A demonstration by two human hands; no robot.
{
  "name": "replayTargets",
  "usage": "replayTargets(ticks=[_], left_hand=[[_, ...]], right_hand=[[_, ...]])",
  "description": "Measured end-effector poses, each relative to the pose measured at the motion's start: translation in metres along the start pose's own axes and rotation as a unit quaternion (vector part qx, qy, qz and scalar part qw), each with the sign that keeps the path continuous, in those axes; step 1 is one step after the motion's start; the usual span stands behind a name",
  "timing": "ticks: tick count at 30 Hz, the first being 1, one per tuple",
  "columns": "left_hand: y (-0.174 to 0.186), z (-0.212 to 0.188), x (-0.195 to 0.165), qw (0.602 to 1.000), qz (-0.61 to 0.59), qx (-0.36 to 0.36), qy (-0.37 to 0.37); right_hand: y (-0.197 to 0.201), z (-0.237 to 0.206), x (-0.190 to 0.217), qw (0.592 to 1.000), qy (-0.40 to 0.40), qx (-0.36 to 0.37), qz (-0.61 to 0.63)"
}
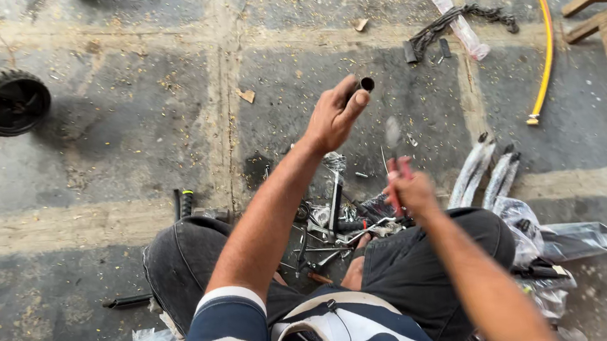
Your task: The person sits on the floor assembling a bicycle handlebar. They push and twist a rubber grip onto the handlebar end, use pliers on the handlebar and brake cable, and thread and position the brake cable along the handlebar assembly.
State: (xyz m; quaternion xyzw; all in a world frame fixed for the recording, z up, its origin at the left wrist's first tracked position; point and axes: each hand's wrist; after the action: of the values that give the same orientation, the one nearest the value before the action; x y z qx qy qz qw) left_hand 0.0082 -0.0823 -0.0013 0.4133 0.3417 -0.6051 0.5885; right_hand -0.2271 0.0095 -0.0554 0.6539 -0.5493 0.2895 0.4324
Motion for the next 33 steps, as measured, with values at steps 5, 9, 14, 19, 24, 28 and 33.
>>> replayTargets(ticks=[5,9,14,19,24,28,33], left_hand=[[-0.012,-0.004,0.011,0.995,0.033,-0.095,0.0],[-0.012,-0.004,0.014,0.989,0.017,-0.144,-0.023],[0.0,-0.001,-0.001,0.985,-0.003,-0.173,-0.006],[0.014,0.003,-0.019,0.999,0.024,-0.014,-0.038],[-0.001,0.018,-0.018,0.996,0.066,-0.053,0.02],[0.003,0.021,-0.016,0.994,0.06,-0.092,0.021],[0.018,0.016,-0.018,0.996,0.035,-0.076,0.039]], right_hand=[[-0.048,0.003,-0.013,0.991,-0.079,-0.01,-0.106],[-0.046,0.005,0.001,0.992,-0.057,-0.01,-0.112],[-0.038,0.009,0.007,0.996,-0.004,-0.071,-0.058],[-0.012,-0.006,0.02,0.975,0.164,-0.109,0.101],[0.001,-0.038,0.038,0.886,0.388,-0.013,0.253],[-0.025,-0.053,0.041,0.9,0.348,0.093,0.244],[-0.052,-0.054,0.036,0.898,0.364,0.129,0.209]])
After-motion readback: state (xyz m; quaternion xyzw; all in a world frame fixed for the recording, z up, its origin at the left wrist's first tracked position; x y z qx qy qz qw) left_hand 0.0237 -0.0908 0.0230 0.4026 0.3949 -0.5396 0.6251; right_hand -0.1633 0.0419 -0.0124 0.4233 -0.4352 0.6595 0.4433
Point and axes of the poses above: each hand's wrist, its own z-axis towards the middle knuckle, its own y-axis out of the back of the hand, x = y × z, and after that the axes turned 2 degrees about -x, right-handed
